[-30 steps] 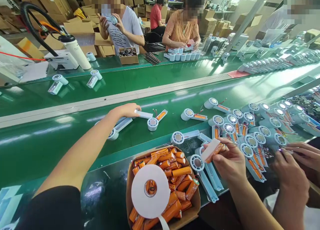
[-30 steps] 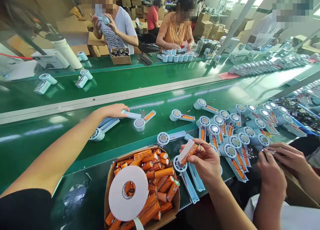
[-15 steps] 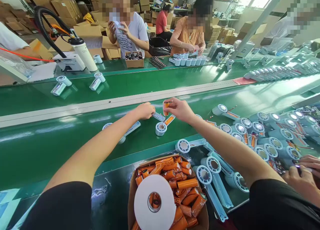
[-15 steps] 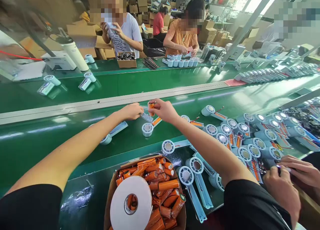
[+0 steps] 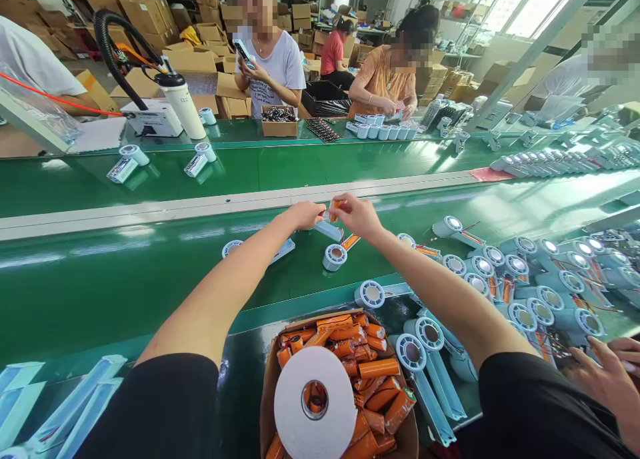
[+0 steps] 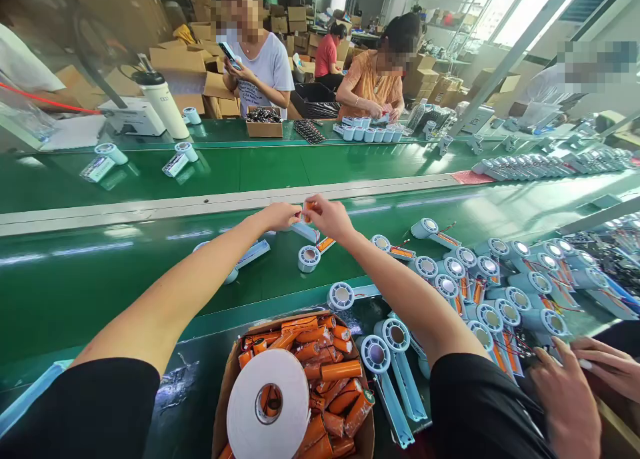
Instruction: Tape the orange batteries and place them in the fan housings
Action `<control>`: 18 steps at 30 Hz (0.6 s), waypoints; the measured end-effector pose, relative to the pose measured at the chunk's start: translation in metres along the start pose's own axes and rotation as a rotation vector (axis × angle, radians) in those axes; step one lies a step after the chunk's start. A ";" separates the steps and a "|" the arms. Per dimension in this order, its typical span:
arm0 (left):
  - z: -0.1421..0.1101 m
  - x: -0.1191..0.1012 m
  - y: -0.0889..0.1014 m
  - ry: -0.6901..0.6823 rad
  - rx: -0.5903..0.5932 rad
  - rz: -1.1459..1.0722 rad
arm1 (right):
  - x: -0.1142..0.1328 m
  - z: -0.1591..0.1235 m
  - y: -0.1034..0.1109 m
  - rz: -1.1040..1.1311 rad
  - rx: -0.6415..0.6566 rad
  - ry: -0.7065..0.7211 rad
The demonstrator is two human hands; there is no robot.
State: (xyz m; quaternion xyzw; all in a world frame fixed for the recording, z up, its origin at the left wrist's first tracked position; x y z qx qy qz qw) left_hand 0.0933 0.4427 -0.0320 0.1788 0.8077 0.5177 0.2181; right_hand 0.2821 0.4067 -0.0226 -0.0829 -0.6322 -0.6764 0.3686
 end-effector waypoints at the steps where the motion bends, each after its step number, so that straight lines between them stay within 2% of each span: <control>1: 0.000 0.001 0.001 0.014 -0.022 -0.005 | -0.001 0.003 0.005 0.083 -0.092 -0.038; 3: 0.001 0.006 0.003 0.051 -0.066 -0.010 | -0.004 0.008 0.012 0.193 -0.172 -0.080; 8: 0.008 0.019 0.000 0.111 -0.103 -0.034 | -0.002 0.015 0.000 0.172 0.082 -0.007; 11: 0.017 0.023 0.000 0.116 -0.091 -0.058 | 0.000 0.020 -0.010 0.003 0.184 -0.003; 15: 0.025 0.024 0.000 0.126 -0.093 -0.110 | -0.002 0.031 -0.018 -0.380 0.415 -0.036; 18: 0.028 0.023 -0.003 0.143 -0.111 -0.164 | -0.002 0.040 -0.024 -0.482 0.517 -0.045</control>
Point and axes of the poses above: each hand's wrist, its own z-axis towards the middle knuckle, its own y-axis out of the back of the hand, x = y × z, the point moved 2 cm from there along z, towards the middle knuckle, and after that the axes turned 11 degrees about x, right-handed, at the moved point
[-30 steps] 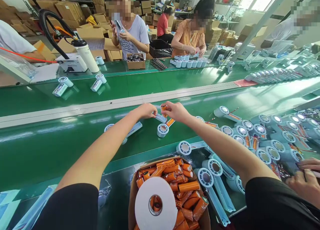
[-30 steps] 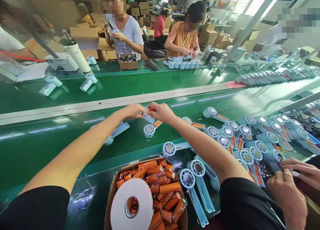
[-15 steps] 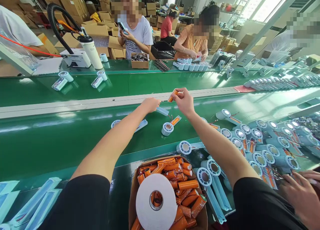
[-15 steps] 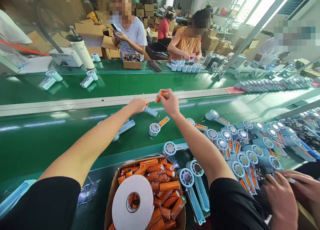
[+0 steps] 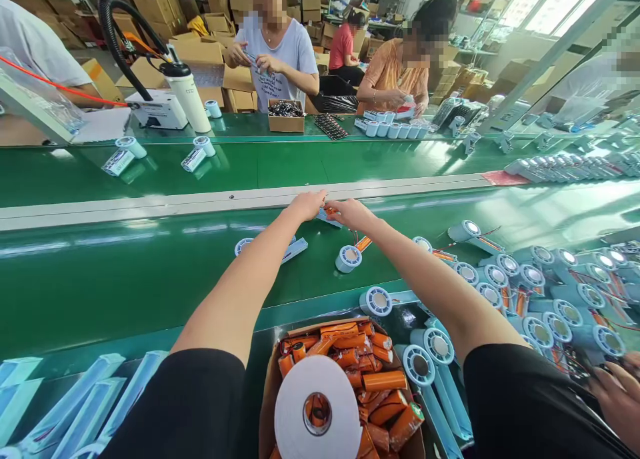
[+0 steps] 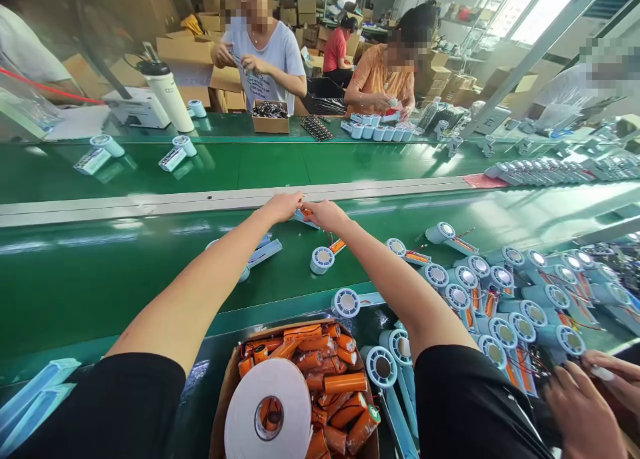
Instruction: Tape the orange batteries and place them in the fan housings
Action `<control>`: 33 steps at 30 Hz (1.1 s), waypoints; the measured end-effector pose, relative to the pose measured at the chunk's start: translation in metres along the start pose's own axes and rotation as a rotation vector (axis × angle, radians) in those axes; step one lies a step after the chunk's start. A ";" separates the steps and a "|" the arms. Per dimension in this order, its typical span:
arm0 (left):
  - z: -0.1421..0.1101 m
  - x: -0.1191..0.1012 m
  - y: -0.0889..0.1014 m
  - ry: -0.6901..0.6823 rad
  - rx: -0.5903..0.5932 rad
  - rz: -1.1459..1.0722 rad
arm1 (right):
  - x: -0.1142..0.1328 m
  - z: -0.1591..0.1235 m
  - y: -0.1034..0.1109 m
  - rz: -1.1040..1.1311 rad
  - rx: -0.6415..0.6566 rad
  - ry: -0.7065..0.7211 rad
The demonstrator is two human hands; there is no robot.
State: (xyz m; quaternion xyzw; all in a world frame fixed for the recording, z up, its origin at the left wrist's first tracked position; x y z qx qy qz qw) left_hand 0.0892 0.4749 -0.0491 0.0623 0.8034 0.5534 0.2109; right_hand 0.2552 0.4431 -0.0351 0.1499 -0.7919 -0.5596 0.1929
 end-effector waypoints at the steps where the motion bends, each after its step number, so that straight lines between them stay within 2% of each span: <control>1: 0.001 0.000 -0.001 0.004 -0.005 -0.020 | 0.002 0.003 0.000 -0.026 0.029 -0.001; 8: 0.006 -0.008 -0.002 0.018 -0.029 -0.136 | 0.014 0.009 0.013 -0.160 0.163 -0.012; 13: 0.008 -0.012 -0.003 0.024 -0.049 -0.177 | 0.005 -0.009 0.022 -0.187 0.150 -0.022; 17: 0.007 -0.014 -0.005 0.040 -0.049 -0.169 | 0.007 -0.010 0.013 -0.218 0.139 -0.054; 22: 0.014 -0.028 0.015 0.050 -0.056 -0.061 | 0.015 0.006 0.011 -0.142 0.130 -0.021; 24: 0.004 -0.039 0.026 0.038 -0.097 -0.023 | 0.009 0.010 0.019 -0.108 0.127 0.012; 26: -0.031 -0.051 0.030 -0.011 -0.181 0.009 | 0.001 0.005 0.026 -0.083 0.116 0.035; 28: -0.097 -0.063 0.021 -0.155 -0.227 0.044 | -0.008 -0.018 0.032 -0.054 0.031 0.083; 29: -0.139 -0.069 0.012 -0.272 -0.182 0.060 | -0.010 -0.038 0.034 -0.024 -0.044 0.128; 31: -0.231 -0.078 -0.020 -0.559 0.120 0.108 | -0.009 -0.097 0.036 0.081 -0.209 0.249; 32: -0.275 -0.079 -0.037 -0.629 0.215 0.149 | -0.004 -0.134 0.035 0.156 -0.263 0.308; 33: -0.313 -0.078 -0.053 -0.624 0.211 0.189 | 0.003 -0.173 0.032 0.233 -0.271 0.349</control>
Point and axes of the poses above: each hand's wrist, its own z-axis towards the middle knuckle, its own y-axis out of the back of the hand, x = y × z, the point moved 2 cm from there along z, towards the middle knuckle, and after that the axes turned 11 degrees about x, right-handed, at the moved point
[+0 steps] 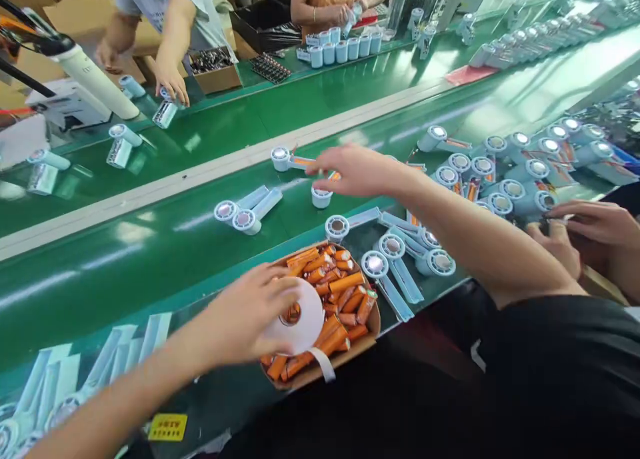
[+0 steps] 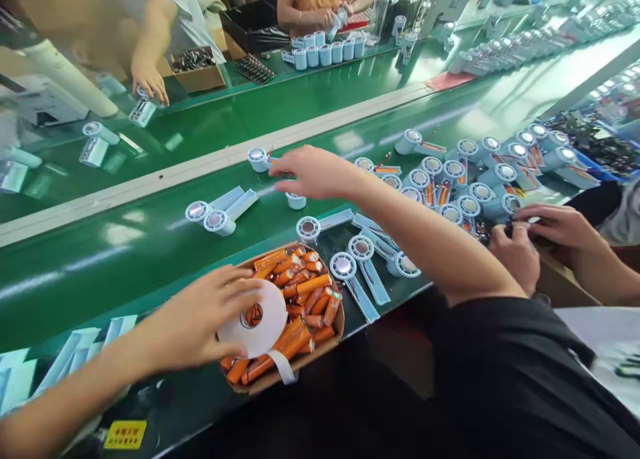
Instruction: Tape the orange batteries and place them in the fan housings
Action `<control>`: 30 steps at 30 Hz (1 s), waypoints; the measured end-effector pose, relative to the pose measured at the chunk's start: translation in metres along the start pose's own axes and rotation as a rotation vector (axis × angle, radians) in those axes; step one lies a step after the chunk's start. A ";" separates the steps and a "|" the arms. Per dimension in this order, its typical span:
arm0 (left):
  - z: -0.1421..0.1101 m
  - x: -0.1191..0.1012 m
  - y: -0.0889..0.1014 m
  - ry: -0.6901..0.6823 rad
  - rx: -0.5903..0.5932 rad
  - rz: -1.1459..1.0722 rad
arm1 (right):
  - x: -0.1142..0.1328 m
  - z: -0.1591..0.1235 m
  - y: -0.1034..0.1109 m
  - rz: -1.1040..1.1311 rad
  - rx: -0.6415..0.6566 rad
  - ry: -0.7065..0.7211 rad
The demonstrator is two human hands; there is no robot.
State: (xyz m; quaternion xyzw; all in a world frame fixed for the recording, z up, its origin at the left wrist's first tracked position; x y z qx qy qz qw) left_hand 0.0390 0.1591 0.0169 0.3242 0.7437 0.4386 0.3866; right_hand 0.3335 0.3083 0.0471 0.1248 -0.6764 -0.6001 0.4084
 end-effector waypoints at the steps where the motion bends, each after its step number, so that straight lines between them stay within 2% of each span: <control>1: -0.022 -0.018 -0.020 0.046 -0.042 0.050 | 0.024 -0.034 0.000 0.079 0.009 0.013; 2: -0.038 -0.031 -0.038 0.060 -0.077 0.095 | 0.049 -0.066 -0.005 0.155 0.025 0.014; 4: -0.053 -0.045 -0.066 0.128 -0.158 0.154 | 0.097 -0.116 -0.027 0.298 0.011 -0.024; 6: -0.052 -0.050 -0.081 0.164 -0.215 0.158 | 0.136 -0.144 -0.063 0.443 0.022 -0.111; 8: -0.049 -0.052 -0.084 0.200 -0.280 0.136 | 0.166 -0.152 -0.102 0.588 0.038 -0.221; 10: -0.050 -0.054 -0.080 0.249 -0.356 0.114 | 0.193 -0.150 -0.135 0.738 0.106 -0.271; 12: -0.060 -0.055 -0.074 0.339 -0.434 0.100 | 0.217 -0.146 -0.154 0.859 0.232 -0.179; 14: -0.075 -0.053 -0.069 0.425 -0.532 0.086 | 0.233 -0.145 -0.160 0.856 0.383 0.027; 16: -0.089 -0.049 -0.067 0.492 -0.657 0.063 | 0.231 -0.148 -0.157 0.715 0.490 0.173; 17: -0.094 -0.047 -0.068 0.503 -0.727 0.056 | 0.222 -0.148 -0.153 0.608 0.478 0.165; 19: -0.098 -0.046 -0.070 0.471 -0.853 0.068 | 0.192 -0.145 -0.140 0.352 0.322 0.002; 21: -0.092 -0.049 -0.075 0.389 -0.916 0.106 | 0.156 -0.139 -0.125 0.077 0.146 -0.209; 23: -0.083 -0.056 -0.078 0.327 -0.919 0.132 | 0.128 -0.132 -0.116 -0.091 0.126 -0.295; 24: -0.078 -0.059 -0.079 0.311 -0.908 0.139 | 0.118 -0.129 -0.114 -0.089 0.135 -0.296; 26: -0.071 -0.065 -0.080 0.290 -0.887 0.150 | 0.107 -0.127 -0.110 0.106 0.049 -0.293; 30: -0.067 -0.074 -0.078 0.235 -0.859 0.173 | 0.113 -0.134 -0.109 0.894 -0.285 -0.319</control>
Point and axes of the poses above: each hand's wrist, its own z-axis towards the middle knuckle, its own y-axis out of the back of the hand, x = y × z, the point moved 2 cm from there along z, towards the middle knuckle, and after that the axes turned 11 degrees about x, right-handed, at the moved point
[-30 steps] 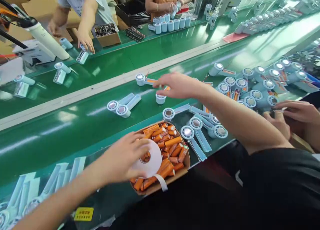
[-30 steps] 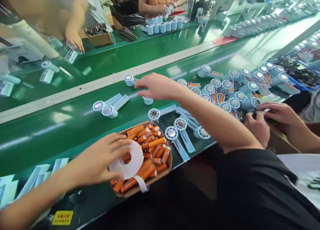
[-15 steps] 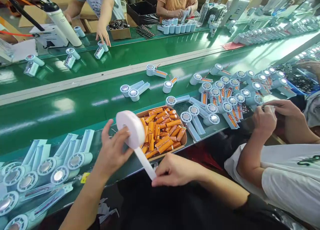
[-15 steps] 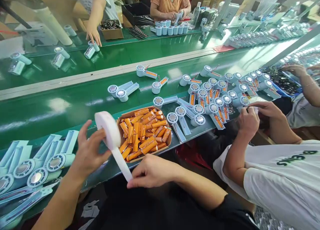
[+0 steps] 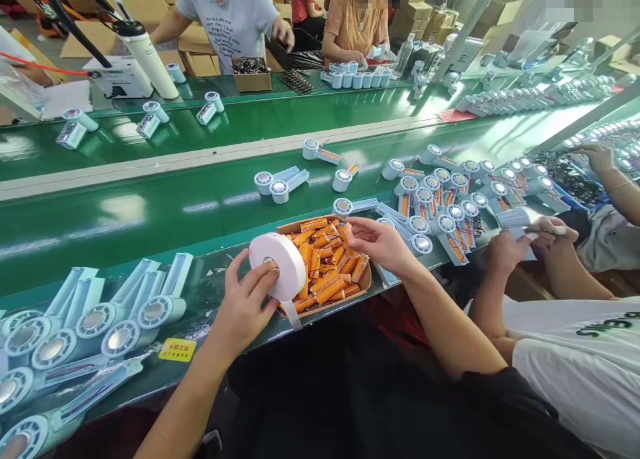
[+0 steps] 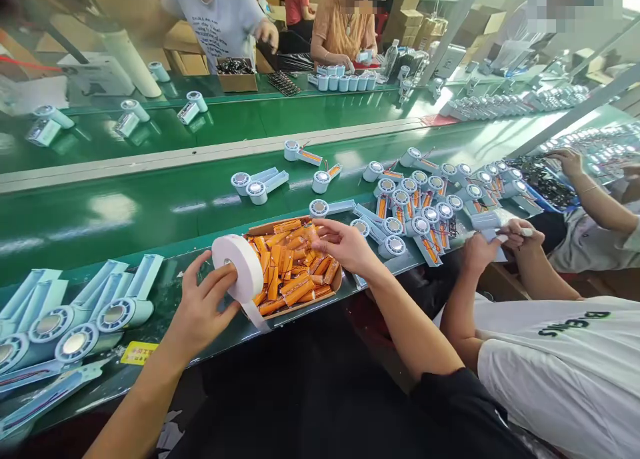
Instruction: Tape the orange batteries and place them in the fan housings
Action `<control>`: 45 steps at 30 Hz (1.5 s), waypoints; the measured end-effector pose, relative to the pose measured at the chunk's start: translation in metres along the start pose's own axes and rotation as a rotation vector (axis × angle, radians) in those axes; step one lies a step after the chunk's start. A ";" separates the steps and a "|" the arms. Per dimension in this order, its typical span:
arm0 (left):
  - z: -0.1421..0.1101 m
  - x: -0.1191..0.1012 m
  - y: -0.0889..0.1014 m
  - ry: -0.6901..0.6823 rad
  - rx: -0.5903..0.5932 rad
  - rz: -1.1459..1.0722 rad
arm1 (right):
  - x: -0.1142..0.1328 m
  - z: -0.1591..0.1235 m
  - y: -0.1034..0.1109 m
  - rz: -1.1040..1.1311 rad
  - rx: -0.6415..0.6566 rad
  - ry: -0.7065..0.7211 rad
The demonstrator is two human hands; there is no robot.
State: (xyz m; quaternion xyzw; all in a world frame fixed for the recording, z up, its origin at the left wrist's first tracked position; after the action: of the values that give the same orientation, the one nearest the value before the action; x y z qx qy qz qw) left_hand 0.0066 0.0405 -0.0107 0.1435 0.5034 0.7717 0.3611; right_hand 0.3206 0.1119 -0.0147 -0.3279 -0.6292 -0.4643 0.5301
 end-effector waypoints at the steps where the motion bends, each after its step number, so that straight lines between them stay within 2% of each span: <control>1: 0.000 -0.001 0.001 -0.015 0.010 0.000 | 0.003 -0.004 -0.004 0.176 -0.007 -0.009; 3: 0.000 -0.003 0.001 -0.034 0.040 0.001 | 0.012 -0.010 -0.015 0.433 0.016 -0.025; 5: 0.000 -0.005 0.000 -0.035 0.082 0.001 | 0.023 -0.016 -0.026 0.592 0.039 -0.050; 10: -0.004 -0.006 -0.004 -0.008 0.158 0.015 | 0.042 -0.026 -0.046 0.705 0.161 -0.075; 12: -0.005 -0.006 -0.003 -0.004 0.169 0.030 | 0.043 -0.028 -0.052 0.662 0.196 -0.063; 16: -0.006 -0.006 0.001 -0.019 0.188 0.068 | 0.037 -0.025 -0.056 0.462 0.186 -0.040; 19: -0.006 -0.007 0.004 -0.029 0.188 0.124 | 0.039 -0.020 -0.050 0.232 0.154 -0.005; 21: -0.006 -0.009 0.007 -0.042 0.197 0.178 | 0.045 -0.017 -0.043 0.085 0.134 -0.034; 24: -0.001 -0.011 0.016 -0.090 0.200 0.260 | 0.058 -0.011 -0.033 -0.104 0.221 -0.127; 27: 0.010 -0.012 0.027 -0.130 0.199 0.297 | 0.064 -0.005 -0.037 -0.173 0.326 -0.145; 29: 0.016 -0.015 0.029 -0.101 0.194 0.296 | 0.058 -0.002 -0.053 -0.027 0.248 -0.112; 30: 0.017 -0.018 0.028 -0.064 0.178 0.293 | 0.052 -0.001 -0.064 0.099 0.145 -0.074; 33: 0.011 -0.036 0.009 0.078 0.080 0.232 | 0.030 -0.001 -0.085 0.517 -0.281 0.062; 35: 0.001 -0.048 -0.008 0.150 0.039 0.130 | 0.020 0.002 -0.072 0.694 -0.445 0.101; 36: -0.003 -0.051 -0.016 0.173 0.057 0.078 | 0.019 0.004 -0.054 0.732 -0.492 0.125; 37: -0.004 -0.051 -0.023 0.181 0.102 0.034 | 0.020 0.007 -0.030 0.736 -0.554 0.181; 39: 0.008 -0.036 -0.031 0.162 0.264 -0.041 | 0.028 0.011 0.028 0.682 -0.755 0.418; 41: 0.043 -0.006 -0.036 0.123 0.442 -0.134 | 0.036 0.015 0.070 0.631 -0.815 0.544; 42: 0.070 0.012 -0.040 0.116 0.515 -0.190 | 0.038 0.019 0.079 0.607 -0.788 0.552; 44: 0.133 0.048 -0.053 0.185 0.614 -0.246 | 0.038 0.029 0.076 0.561 -0.654 0.487; 45: 0.165 0.065 -0.061 0.258 0.596 -0.176 | 0.036 0.035 0.067 0.534 -0.580 0.440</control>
State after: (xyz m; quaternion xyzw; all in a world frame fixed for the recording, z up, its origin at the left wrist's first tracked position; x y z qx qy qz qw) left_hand 0.0834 0.2113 0.0006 0.0998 0.7588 0.5684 0.3018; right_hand 0.3608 0.1653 0.0365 -0.5072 -0.2391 -0.5270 0.6386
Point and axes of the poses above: each hand's wrist, its own z-axis towards the middle knuckle, its own y-axis out of the back of the hand, x = y × z, the point moved 2 cm from there along z, towards the middle knuckle, and after that the axes turned 11 degrees about x, right-handed, at the moved point
